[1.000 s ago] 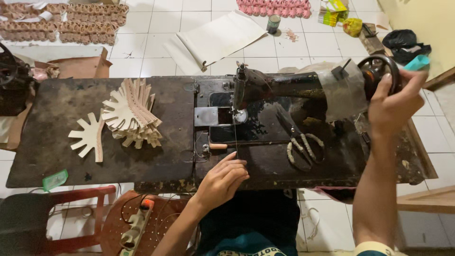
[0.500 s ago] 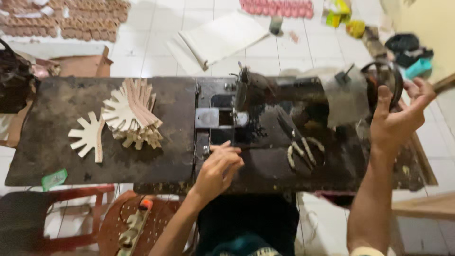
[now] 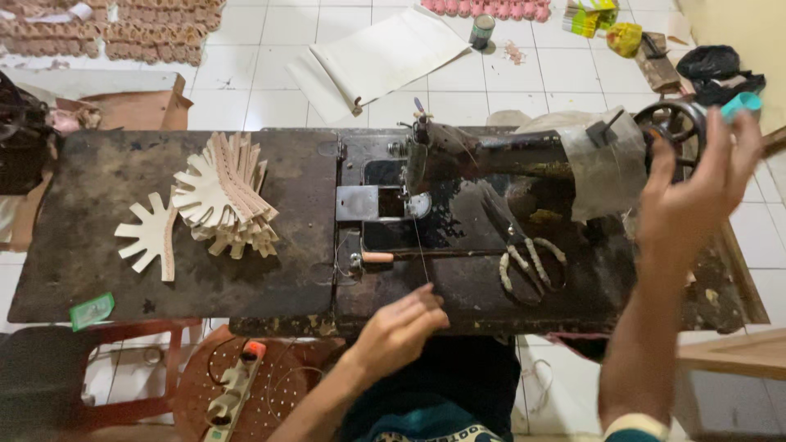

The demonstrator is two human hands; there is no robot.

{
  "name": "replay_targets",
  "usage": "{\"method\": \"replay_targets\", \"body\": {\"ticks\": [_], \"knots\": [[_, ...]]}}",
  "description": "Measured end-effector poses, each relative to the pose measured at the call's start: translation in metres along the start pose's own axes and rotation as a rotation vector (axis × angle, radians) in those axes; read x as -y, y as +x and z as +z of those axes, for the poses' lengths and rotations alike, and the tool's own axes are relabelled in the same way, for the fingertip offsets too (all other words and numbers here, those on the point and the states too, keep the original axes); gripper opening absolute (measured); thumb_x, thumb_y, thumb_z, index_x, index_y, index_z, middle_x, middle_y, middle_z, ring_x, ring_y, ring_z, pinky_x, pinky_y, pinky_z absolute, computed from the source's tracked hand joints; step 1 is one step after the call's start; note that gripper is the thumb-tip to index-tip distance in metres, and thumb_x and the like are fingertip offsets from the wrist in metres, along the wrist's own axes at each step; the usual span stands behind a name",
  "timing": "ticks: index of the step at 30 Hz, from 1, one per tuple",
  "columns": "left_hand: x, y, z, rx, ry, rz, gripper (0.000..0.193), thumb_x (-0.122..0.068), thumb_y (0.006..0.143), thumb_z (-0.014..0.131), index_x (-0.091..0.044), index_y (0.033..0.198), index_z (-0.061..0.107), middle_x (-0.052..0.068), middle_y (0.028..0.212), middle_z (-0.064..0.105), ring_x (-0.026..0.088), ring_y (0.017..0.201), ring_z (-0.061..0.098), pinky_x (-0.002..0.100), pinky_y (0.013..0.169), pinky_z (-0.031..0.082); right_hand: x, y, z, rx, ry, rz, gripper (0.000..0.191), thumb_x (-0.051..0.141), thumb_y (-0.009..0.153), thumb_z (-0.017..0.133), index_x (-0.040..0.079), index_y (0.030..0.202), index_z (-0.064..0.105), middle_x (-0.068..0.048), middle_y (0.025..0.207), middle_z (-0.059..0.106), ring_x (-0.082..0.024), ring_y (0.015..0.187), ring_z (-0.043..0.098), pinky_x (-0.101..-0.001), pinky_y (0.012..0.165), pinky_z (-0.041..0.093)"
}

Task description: The person sits at a treadle sewing machine and stitches palm-shaped fabric shoe components. They thread the needle, adjust the thread, guide each cutout under the needle, and place finished pieces on a growing stack beside the machine.

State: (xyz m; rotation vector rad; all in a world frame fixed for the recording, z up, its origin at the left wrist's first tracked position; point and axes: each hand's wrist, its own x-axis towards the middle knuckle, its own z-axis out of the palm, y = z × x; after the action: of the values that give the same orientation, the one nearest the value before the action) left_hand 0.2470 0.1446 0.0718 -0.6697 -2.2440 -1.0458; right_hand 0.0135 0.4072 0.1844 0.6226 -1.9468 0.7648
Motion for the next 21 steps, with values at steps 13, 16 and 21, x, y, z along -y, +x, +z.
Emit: {"method": "replay_targets", "body": {"ticks": [13, 16, 21], "knots": [[-0.011, 0.033, 0.005, -0.003, 0.135, 0.256, 0.036, -0.021, 0.089, 0.078, 0.003, 0.113, 0.067, 0.021, 0.122, 0.07, 0.035, 0.119, 0.067, 0.047, 0.111, 0.05, 0.091, -0.167, 0.012, 0.874, 0.777, 0.508, 0.017, 0.007, 0.093, 0.071, 0.004, 0.109, 0.077, -0.006, 0.088, 0.076, -0.011, 0.076, 0.072, -0.0263, 0.068, 0.055], [-0.001, 0.035, 0.004, 0.03, 0.222, 0.193, 0.031, -0.015, 0.089, 0.078, 0.003, 0.112, 0.066, 0.017, 0.11, 0.07, 0.033, 0.108, 0.07, 0.049, 0.112, 0.05, 0.087, -0.181, -0.01, 0.819, 0.727, 0.398, 0.016, 0.002, 0.09, 0.071, 0.002, 0.106, 0.074, -0.006, 0.092, 0.076, -0.011, 0.078, 0.074, -0.0244, 0.07, 0.057], [0.013, 0.037, -0.006, 0.181, 0.229, 0.249, 0.024, -0.007, 0.089, 0.075, 0.001, 0.11, 0.068, 0.008, 0.092, 0.066, 0.023, 0.089, 0.07, 0.047, 0.112, 0.052, 0.077, -0.179, -0.033, 0.849, 0.669, 0.715, 0.017, 0.003, 0.089, 0.073, 0.003, 0.104, 0.079, -0.008, 0.088, 0.081, -0.015, 0.075, 0.074, -0.029, 0.067, 0.059]]}}
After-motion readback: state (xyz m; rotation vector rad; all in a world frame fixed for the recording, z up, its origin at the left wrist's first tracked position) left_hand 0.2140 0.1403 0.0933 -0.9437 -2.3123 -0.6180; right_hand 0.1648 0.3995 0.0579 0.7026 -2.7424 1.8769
